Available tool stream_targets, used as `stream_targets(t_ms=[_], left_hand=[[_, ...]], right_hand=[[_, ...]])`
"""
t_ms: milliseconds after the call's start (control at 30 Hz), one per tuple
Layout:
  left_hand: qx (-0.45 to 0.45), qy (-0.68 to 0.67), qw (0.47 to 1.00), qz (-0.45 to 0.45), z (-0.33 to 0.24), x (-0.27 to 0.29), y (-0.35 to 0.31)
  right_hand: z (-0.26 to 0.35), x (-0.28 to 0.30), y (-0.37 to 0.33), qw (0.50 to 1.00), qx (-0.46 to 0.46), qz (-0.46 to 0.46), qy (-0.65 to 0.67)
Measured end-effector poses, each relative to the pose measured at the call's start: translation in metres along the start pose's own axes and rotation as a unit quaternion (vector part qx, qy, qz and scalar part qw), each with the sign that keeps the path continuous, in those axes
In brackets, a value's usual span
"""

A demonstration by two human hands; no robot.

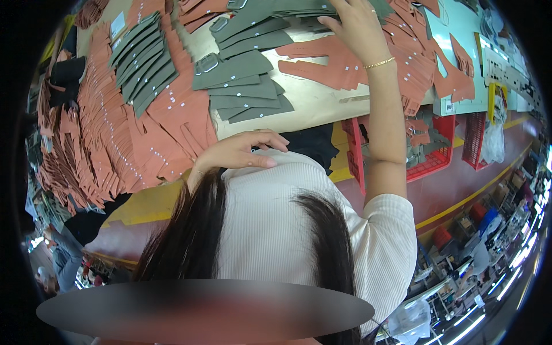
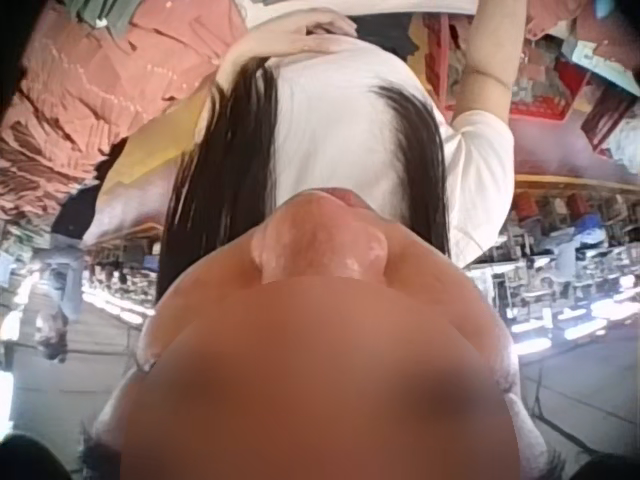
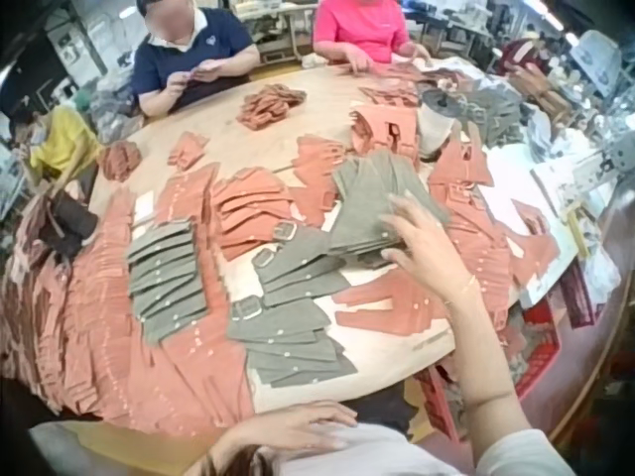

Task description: The person sorts and stacks pre-cut olive-green fabric pieces with metal buckles on a table. They repeatedly pick up pieces, align them, and place them into neat piles while occasionally moving other pieces aside.

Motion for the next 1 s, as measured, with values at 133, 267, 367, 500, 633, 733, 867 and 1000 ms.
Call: stream_targets(t_ms=[133, 267, 367, 500, 633, 733, 867, 1000], left_hand=[[0.0, -0.012, 1.0, -0.006, 0.006, -0.003, -0.002], [0.036, 0.005, 0.999, -0.021, 0.018, 0.0, -0.007], [0.048, 0.006, 0.998, -0.027, 0.025, -0.001, -0.008], [0.057, -0.014, 0.998, -0.03, 0.033, -0.002, -0.011], [0.049, -0.025, 0.998, -0.028, 0.038, -0.004, -0.012], [0.04, -0.011, 0.999, -0.02, 0.038, -0.007, -0.013], [0.027, 0.018, 0.999, -0.023, 0.038, -0.01, -0.013], [0.025, 0.018, 0.999, -0.023, 0.039, -0.012, -0.013]], right_hand=[[0.003, -0.008, 0.011, 0.998, 0.032, -0.034, -0.043], [-0.009, -0.022, 0.018, 0.999, 0.012, 0.0, -0.034], [-0.013, -0.027, 0.017, 0.999, 0.007, -0.011, -0.029], [-0.014, -0.029, 0.014, 0.999, 0.008, -0.036, -0.025], [-0.018, -0.033, 0.015, 0.999, -0.003, -0.035, -0.006], [-0.019, -0.035, 0.014, 0.999, -0.001, -0.048, -0.019], [-0.02, -0.037, 0.013, 0.998, 0.01, -0.058, -0.022], [-0.022, -0.038, 0.011, 0.998, 0.017, -0.062, -0.024]])
Point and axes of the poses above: each hand's wrist, its own y-axis towards the middle knuckle, its own x-axis out of the back of the hand, z = x × y, the point moved 9 cm from there along y, towards the middle knuckle, and after that the axes turned 2 degrees about z, right-handed, at the moved point
